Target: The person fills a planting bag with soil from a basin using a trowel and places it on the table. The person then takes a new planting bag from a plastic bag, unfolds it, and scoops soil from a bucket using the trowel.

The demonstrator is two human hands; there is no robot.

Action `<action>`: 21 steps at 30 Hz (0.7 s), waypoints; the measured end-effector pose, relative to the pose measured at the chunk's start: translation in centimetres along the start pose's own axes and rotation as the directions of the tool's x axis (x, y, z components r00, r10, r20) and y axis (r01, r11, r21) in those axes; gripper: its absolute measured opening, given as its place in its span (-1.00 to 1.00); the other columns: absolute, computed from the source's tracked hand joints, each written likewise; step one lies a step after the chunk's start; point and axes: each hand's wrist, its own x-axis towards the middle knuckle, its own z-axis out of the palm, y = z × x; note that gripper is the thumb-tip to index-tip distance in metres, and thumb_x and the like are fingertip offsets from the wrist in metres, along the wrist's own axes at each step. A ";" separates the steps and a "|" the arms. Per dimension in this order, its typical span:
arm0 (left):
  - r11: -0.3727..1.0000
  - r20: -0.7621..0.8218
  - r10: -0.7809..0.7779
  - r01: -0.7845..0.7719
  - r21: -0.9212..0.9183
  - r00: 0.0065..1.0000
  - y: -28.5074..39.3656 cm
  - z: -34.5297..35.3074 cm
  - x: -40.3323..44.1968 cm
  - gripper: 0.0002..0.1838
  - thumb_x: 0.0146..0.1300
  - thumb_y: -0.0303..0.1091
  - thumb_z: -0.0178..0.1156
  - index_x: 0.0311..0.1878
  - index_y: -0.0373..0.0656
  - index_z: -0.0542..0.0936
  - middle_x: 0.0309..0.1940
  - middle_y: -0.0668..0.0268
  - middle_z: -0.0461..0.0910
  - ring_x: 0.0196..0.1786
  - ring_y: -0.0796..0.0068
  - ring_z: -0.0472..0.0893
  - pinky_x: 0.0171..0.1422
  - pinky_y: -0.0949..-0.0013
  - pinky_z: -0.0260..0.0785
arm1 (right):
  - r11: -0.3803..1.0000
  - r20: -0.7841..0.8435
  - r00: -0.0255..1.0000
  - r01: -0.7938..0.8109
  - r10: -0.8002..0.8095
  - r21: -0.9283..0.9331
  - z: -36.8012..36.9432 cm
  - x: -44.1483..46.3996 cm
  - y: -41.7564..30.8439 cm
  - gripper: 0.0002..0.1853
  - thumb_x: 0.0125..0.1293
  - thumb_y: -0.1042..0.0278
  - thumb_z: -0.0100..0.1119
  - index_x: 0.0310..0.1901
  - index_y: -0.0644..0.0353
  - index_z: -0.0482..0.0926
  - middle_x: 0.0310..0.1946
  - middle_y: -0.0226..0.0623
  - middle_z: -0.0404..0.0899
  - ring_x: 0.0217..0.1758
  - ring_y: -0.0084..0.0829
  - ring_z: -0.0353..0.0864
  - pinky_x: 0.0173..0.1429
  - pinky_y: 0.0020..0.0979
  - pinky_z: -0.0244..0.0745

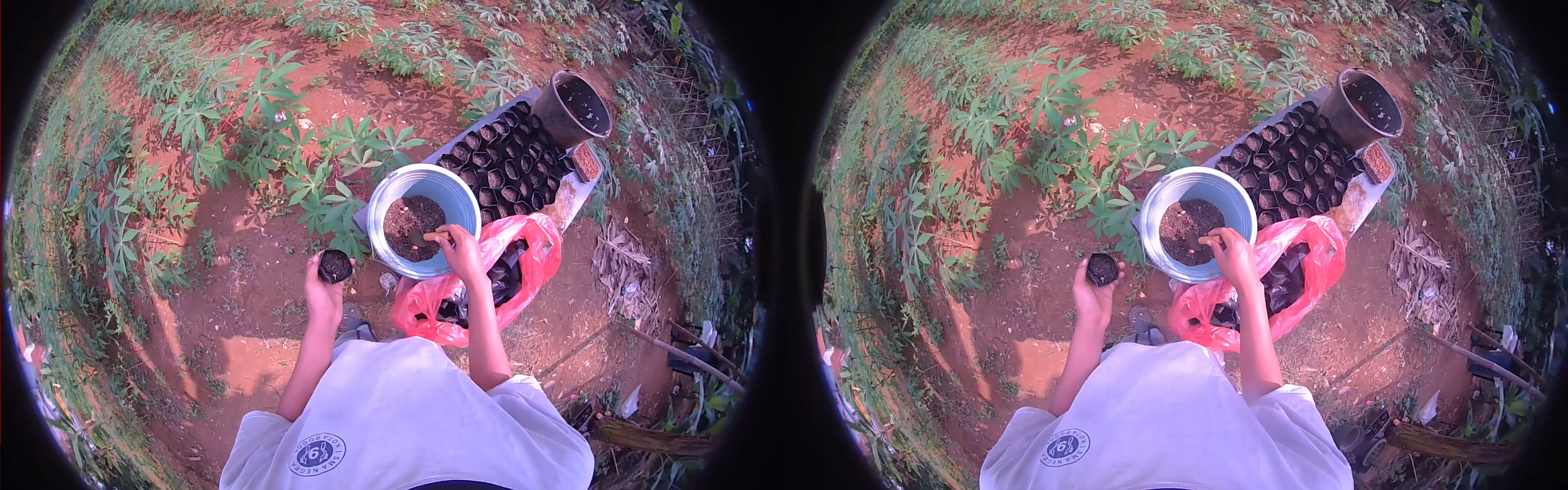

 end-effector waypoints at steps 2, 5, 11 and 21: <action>1.000 0.002 0.000 0.000 0.005 1.000 0.2 0.1 0.2 -0.60 0.53 -0.10 -0.19 0.03 -0.27 0.44 -0.12 0.08 0.61 -0.04 0.10 0.67 -0.02 0.16 0.58 | 1.000 -0.005 1.000 -0.018 0.019 0.021 0.1 0.0 -0.2 -0.83 0.26 0.50 0.24 -0.11 0.29 0.61 -0.20 -0.13 0.67 -0.15 -0.16 0.71 -0.05 -0.26 0.58; 1.000 0.007 -0.009 0.009 0.008 1.000 0.4 0.2 0.5 -0.59 0.54 -0.10 -0.21 0.02 -0.28 0.44 -0.12 0.06 0.61 -0.05 0.10 0.67 -0.02 0.16 0.58 | 0.995 -0.012 0.999 -0.046 0.048 0.087 0.2 0.1 -0.3 -0.83 0.28 0.52 0.22 -0.11 0.31 0.60 -0.21 -0.10 0.67 -0.11 -0.16 0.71 -0.02 -0.27 0.56; 0.999 0.067 -0.042 0.043 -0.011 0.997 0.5 -0.2 0.9 -0.71 0.53 -0.13 -0.16 0.05 -0.14 0.38 -0.07 0.16 0.56 -0.05 0.13 0.67 -0.01 0.12 0.55 | 0.982 -0.009 0.990 -0.141 0.143 0.122 0.6 0.3 -0.7 -0.83 0.29 0.54 0.20 -0.10 0.31 0.59 -0.24 -0.09 0.68 -0.12 -0.17 0.70 -0.02 -0.28 0.54; 0.999 0.063 -0.028 0.030 -0.038 0.998 0.3 0.3 0.4 -0.69 0.51 -0.11 -0.10 0.02 -0.16 0.41 -0.12 0.15 0.60 -0.08 0.10 0.69 -0.03 0.14 0.58 | 0.955 0.026 0.979 -0.203 0.202 0.218 1.1 -1.0 0.5 -0.83 0.31 0.53 0.20 -0.08 0.29 0.59 -0.33 -0.13 0.64 -0.25 -0.29 0.65 -0.11 -0.31 0.51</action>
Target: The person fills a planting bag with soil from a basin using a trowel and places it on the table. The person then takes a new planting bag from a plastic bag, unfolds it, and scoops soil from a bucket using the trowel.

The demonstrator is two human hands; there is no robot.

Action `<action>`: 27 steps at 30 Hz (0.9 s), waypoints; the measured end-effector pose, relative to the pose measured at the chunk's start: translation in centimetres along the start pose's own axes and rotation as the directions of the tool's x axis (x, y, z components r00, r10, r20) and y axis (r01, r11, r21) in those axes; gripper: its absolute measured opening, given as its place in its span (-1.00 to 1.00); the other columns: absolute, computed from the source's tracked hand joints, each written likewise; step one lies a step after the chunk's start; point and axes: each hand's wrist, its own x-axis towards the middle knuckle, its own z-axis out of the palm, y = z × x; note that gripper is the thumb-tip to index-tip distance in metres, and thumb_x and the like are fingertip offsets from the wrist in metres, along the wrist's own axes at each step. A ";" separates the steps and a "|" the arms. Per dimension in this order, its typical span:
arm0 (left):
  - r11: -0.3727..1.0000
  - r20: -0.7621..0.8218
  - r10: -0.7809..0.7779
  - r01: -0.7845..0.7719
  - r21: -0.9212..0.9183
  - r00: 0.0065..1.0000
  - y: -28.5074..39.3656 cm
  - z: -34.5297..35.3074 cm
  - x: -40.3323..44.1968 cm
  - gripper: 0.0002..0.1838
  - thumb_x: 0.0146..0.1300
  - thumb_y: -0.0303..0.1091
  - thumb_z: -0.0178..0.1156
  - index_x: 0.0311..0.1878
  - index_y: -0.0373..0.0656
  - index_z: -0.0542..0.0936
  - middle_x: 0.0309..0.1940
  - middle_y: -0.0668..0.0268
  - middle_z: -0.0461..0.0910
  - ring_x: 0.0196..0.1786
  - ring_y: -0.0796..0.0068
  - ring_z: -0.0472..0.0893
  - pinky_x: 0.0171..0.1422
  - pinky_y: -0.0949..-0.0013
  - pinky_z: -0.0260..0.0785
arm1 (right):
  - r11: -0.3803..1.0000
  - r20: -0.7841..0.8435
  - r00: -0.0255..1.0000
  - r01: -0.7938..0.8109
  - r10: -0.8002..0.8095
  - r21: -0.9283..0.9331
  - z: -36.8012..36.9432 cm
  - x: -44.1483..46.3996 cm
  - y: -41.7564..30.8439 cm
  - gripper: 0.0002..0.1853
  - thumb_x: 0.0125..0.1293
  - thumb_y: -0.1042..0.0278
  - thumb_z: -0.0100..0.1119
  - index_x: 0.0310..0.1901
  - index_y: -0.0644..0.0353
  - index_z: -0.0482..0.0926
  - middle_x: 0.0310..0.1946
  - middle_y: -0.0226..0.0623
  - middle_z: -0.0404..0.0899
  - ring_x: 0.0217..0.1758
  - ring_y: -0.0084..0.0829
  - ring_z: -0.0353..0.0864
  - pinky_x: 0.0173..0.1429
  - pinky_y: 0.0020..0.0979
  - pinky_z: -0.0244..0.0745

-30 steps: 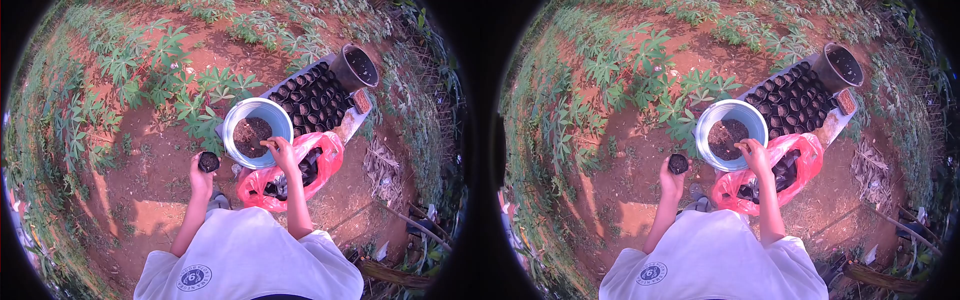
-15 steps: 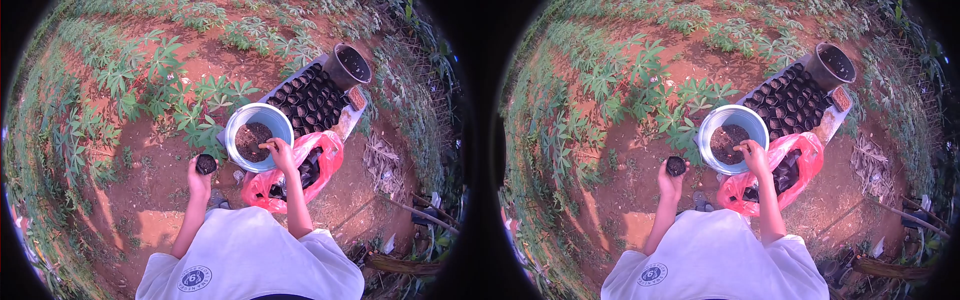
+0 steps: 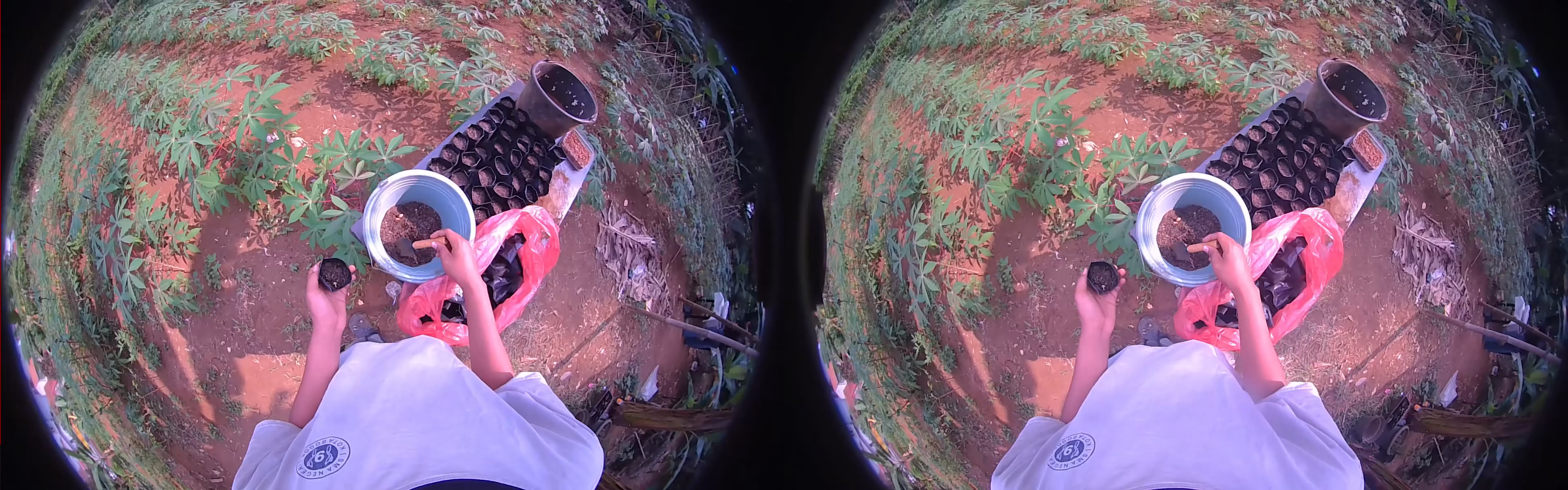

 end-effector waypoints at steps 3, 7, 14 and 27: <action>1.000 0.000 0.001 -0.001 -0.007 1.000 -0.7 -0.2 0.0 -0.69 0.51 -0.11 -0.10 0.02 -0.17 0.41 -0.11 0.13 0.60 -0.09 0.09 0.69 -0.04 0.13 0.58 | 0.998 0.020 0.999 -0.045 0.044 0.042 -0.4 -0.8 -0.2 -0.83 0.31 0.54 0.20 -0.07 0.30 0.59 -0.35 -0.16 0.63 -0.29 -0.37 0.63 -0.15 -0.34 0.50; 0.999 -0.008 -0.029 0.029 -0.024 1.000 -1.7 0.5 -0.3 -0.67 0.51 -0.11 -0.10 0.03 -0.19 0.41 -0.11 0.11 0.60 -0.08 0.07 0.69 -0.03 0.12 0.59 | 0.993 0.030 0.998 -0.056 0.053 0.101 -0.9 -1.8 0.0 -0.82 0.34 0.54 0.19 -0.04 0.28 0.58 -0.41 -0.29 0.59 -0.35 -0.50 0.56 -0.21 -0.42 0.47; 0.999 0.001 -0.033 0.033 -0.017 0.999 -3.2 1.8 -0.8 -0.65 0.51 -0.10 -0.11 0.03 -0.23 0.40 -0.11 0.10 0.60 -0.06 0.05 0.69 -0.02 0.12 0.59 | 0.961 0.023 0.993 -0.114 0.112 0.251 -2.0 -3.0 1.5 -0.83 0.39 0.51 0.19 -0.02 0.27 0.58 -0.43 -0.46 0.52 -0.38 -0.63 0.47 -0.26 -0.50 0.42; 0.998 -0.075 0.046 -0.048 -0.031 0.996 -3.7 2.1 -3.1 -0.57 0.51 -0.08 -0.14 0.05 -0.31 0.43 -0.11 0.06 0.60 -0.06 0.04 0.67 -0.06 0.11 0.59 | 0.902 0.113 0.978 -0.206 0.176 0.380 -3.9 -1.8 4.2 -0.83 0.46 0.42 0.13 -0.01 0.28 0.56 -0.39 -0.46 0.56 -0.46 -0.67 0.50 -0.33 -0.58 0.45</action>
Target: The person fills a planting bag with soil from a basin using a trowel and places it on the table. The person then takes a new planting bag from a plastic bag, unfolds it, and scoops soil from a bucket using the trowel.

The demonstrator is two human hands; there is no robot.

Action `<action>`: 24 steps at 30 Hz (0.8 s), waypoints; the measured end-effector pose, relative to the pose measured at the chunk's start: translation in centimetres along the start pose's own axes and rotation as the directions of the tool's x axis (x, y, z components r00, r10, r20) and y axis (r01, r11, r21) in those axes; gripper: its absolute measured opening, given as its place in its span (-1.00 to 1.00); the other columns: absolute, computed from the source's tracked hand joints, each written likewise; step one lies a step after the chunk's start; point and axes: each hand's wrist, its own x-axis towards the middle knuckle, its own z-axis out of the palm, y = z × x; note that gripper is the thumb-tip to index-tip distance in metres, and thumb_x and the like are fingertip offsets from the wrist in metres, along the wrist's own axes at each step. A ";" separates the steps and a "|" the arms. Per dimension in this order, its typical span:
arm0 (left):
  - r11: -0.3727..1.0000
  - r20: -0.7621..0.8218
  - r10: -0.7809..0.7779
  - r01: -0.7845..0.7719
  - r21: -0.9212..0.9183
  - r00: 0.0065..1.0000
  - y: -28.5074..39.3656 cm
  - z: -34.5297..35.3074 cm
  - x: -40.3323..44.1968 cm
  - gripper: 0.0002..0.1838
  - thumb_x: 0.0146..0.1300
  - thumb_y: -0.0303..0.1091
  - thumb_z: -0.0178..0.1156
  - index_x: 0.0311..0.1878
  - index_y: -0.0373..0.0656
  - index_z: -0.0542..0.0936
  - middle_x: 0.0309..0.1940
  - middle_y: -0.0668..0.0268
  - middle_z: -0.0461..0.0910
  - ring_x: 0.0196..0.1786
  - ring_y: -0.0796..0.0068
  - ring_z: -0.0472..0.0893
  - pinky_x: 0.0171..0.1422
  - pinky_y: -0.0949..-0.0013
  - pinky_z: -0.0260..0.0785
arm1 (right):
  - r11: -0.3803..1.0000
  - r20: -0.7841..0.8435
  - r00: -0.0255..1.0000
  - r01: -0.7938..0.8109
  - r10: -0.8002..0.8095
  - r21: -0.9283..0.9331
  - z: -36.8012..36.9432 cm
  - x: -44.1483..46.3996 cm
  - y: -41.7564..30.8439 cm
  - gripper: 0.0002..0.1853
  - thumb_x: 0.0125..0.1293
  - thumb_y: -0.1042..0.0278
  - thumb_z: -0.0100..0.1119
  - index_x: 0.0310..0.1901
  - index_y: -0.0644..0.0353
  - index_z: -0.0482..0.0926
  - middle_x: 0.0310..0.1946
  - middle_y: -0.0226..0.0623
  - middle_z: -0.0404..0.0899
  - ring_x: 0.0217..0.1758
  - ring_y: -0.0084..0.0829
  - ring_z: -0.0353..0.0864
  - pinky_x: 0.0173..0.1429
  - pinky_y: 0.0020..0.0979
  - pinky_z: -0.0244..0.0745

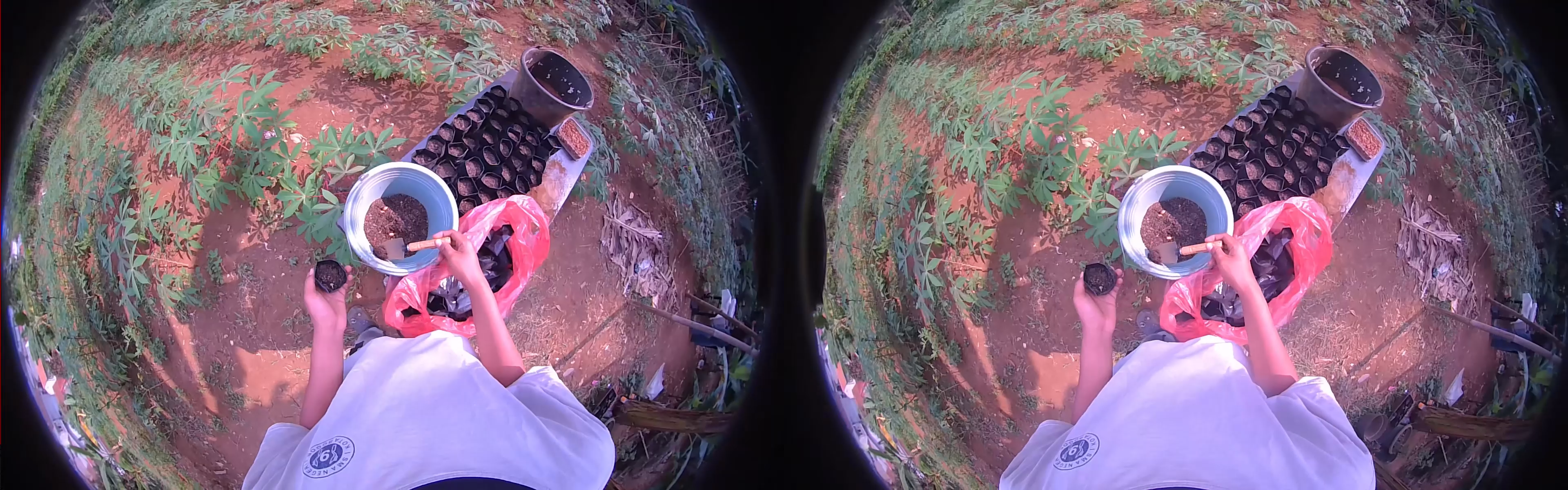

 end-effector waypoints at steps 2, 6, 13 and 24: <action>1.000 -0.011 0.015 -0.014 0.017 1.000 -0.3 0.1 -0.3 -0.57 0.51 -0.08 -0.14 0.05 -0.32 0.43 -0.11 0.05 0.60 -0.06 0.04 0.66 -0.06 0.11 0.59 | 1.000 -0.003 1.000 0.005 -0.005 0.029 -0.3 -0.2 -0.3 -0.83 0.46 0.41 0.13 -0.01 0.26 0.57 -0.39 -0.47 0.55 -0.46 -0.68 0.50 -0.33 -0.58 0.45; 0.999 -0.014 0.009 -0.008 0.035 1.000 -1.0 0.7 -0.9 -0.56 0.50 -0.09 -0.18 0.07 -0.31 0.44 -0.09 0.02 0.61 -0.03 0.02 0.66 -0.02 0.10 0.58 | 0.994 -0.035 0.999 0.021 -0.017 0.111 -1.7 -0.1 0.2 -0.86 0.45 0.45 0.13 -0.04 0.27 0.56 -0.42 -0.46 0.56 -0.47 -0.66 0.49 -0.34 -0.56 0.44; 0.997 0.016 -0.029 0.028 0.065 0.999 -3.3 2.8 -2.1 -0.54 0.49 -0.10 -0.24 0.09 -0.29 0.46 -0.05 0.02 0.62 0.04 0.03 0.64 0.05 0.09 0.57 | 0.981 -0.083 0.995 0.065 -0.051 0.185 -4.9 -0.1 0.8 -0.86 0.44 0.45 0.15 -0.03 0.25 0.57 -0.41 -0.50 0.52 -0.42 -0.69 0.47 -0.29 -0.59 0.37; 0.992 0.057 -0.127 0.125 0.030 0.990 -7.8 5.2 -3.5 -0.51 0.47 -0.08 -0.26 0.15 -0.27 0.43 0.01 0.04 0.60 0.03 0.05 0.63 0.11 0.03 0.54 | 0.954 -0.105 0.994 0.046 -0.015 0.298 -8.1 0.2 2.3 -0.85 0.47 0.38 0.11 -0.03 0.19 0.58 -0.47 -0.54 0.52 -0.47 -0.72 0.42 -0.34 -0.63 0.30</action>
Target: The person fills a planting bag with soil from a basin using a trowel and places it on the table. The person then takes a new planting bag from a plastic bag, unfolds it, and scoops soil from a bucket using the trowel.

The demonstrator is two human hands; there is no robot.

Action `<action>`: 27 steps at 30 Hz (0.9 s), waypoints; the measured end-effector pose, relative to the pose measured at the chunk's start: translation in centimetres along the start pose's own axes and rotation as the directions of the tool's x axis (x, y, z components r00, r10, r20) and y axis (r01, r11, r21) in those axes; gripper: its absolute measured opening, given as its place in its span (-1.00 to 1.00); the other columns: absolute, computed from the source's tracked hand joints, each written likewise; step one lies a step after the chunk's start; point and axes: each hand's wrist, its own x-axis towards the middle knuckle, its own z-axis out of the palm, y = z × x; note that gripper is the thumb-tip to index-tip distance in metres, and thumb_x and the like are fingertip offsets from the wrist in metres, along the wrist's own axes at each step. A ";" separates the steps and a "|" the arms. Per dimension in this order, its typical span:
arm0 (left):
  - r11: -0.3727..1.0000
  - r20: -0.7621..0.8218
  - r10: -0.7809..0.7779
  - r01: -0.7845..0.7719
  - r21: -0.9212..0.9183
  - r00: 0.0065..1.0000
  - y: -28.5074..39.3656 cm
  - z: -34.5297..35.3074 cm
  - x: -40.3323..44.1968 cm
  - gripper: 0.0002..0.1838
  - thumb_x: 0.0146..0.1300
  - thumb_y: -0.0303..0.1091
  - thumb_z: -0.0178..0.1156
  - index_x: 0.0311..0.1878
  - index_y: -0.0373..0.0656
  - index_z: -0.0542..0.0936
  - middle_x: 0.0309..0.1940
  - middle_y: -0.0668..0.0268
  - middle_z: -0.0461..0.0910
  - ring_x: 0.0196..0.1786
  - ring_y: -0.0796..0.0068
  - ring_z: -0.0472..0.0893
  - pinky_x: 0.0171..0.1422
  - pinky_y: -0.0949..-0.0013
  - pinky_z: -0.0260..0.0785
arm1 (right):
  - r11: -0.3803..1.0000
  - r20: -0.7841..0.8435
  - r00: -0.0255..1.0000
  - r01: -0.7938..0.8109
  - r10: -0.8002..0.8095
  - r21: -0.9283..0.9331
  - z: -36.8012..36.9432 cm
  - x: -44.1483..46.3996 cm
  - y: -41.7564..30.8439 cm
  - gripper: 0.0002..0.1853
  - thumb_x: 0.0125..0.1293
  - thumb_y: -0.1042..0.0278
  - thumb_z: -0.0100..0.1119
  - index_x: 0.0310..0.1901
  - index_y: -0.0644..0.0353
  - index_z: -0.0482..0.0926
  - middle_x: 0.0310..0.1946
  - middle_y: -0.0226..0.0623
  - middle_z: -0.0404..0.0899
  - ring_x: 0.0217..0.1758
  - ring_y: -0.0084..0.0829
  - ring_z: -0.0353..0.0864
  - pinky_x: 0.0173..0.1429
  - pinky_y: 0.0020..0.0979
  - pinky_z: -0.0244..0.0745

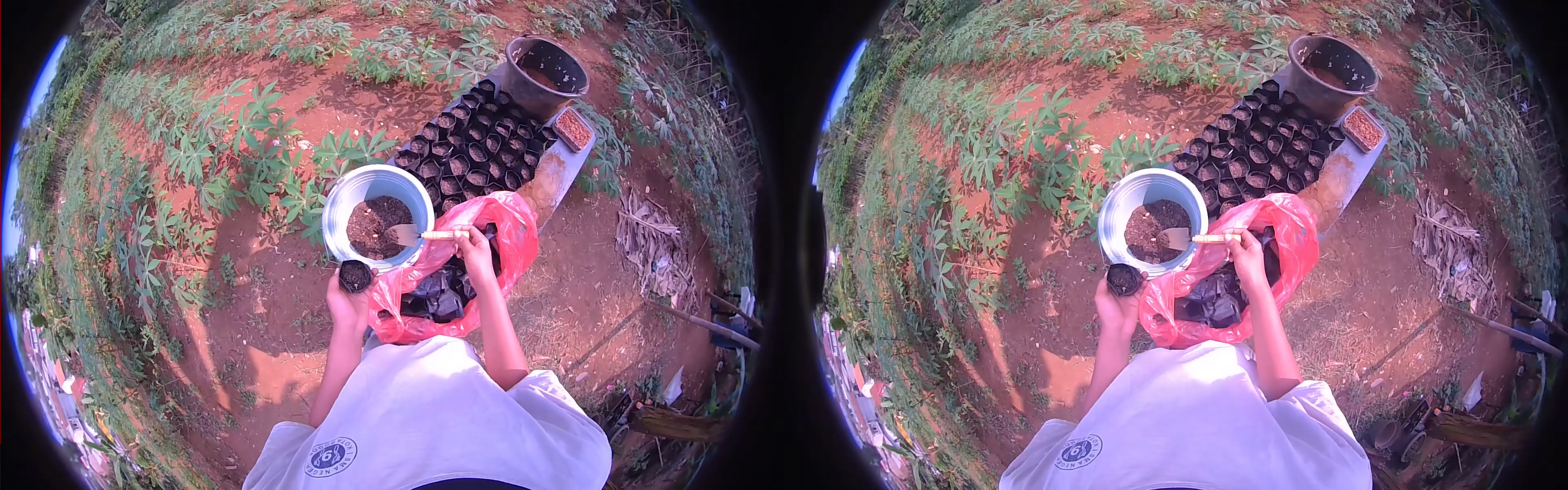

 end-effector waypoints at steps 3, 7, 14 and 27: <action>0.999 0.012 0.025 -0.026 0.023 1.000 -0.8 0.2 -0.1 -0.51 0.48 -0.09 -0.28 0.15 -0.28 0.43 0.00 0.03 0.60 0.02 0.04 0.64 0.11 0.02 0.55 | 0.999 0.014 1.000 0.021 -0.022 0.026 -0.5 -0.4 -1.6 -0.86 0.48 0.37 0.11 -0.04 0.19 0.57 -0.47 -0.53 0.53 -0.46 -0.72 0.44 -0.35 -0.63 0.30; 0.999 -0.037 0.045 -0.045 0.017 0.998 -1.4 0.6 -0.2 -0.52 0.48 -0.10 -0.29 0.14 -0.28 0.43 -0.02 0.01 0.60 0.01 0.00 0.65 0.10 0.02 0.56 | 0.994 0.038 0.996 0.072 -0.075 0.080 -0.6 -1.3 -4.4 -0.88 0.46 0.40 0.12 -0.06 0.20 0.57 -0.45 -0.53 0.54 -0.47 -0.72 0.45 -0.37 -0.63 0.28; 1.000 0.004 0.008 -0.008 -0.025 1.000 -1.5 1.2 -0.2 -0.58 0.52 -0.10 -0.19 0.09 -0.29 0.44 -0.08 0.06 0.61 -0.08 0.04 0.68 0.02 0.07 0.58 | 0.992 0.119 0.989 0.074 -0.086 0.105 0.2 -3.4 -8.1 -0.86 0.45 0.36 0.15 -0.06 0.20 0.57 -0.44 -0.53 0.54 -0.42 -0.71 0.49 -0.29 -0.62 0.31; 1.000 0.042 -0.027 0.027 -0.002 0.999 0.3 -0.7 2.1 -0.62 0.52 -0.15 -0.20 0.08 -0.21 0.49 0.05 0.10 0.60 0.11 0.20 0.60 0.16 0.04 0.52 | 0.982 0.244 0.962 0.151 -0.119 -0.116 5.1 -4.8 -9.2 -0.83 0.42 0.38 0.20 -0.04 0.24 0.57 -0.38 -0.55 0.50 -0.33 -0.72 0.40 -0.20 -0.60 0.32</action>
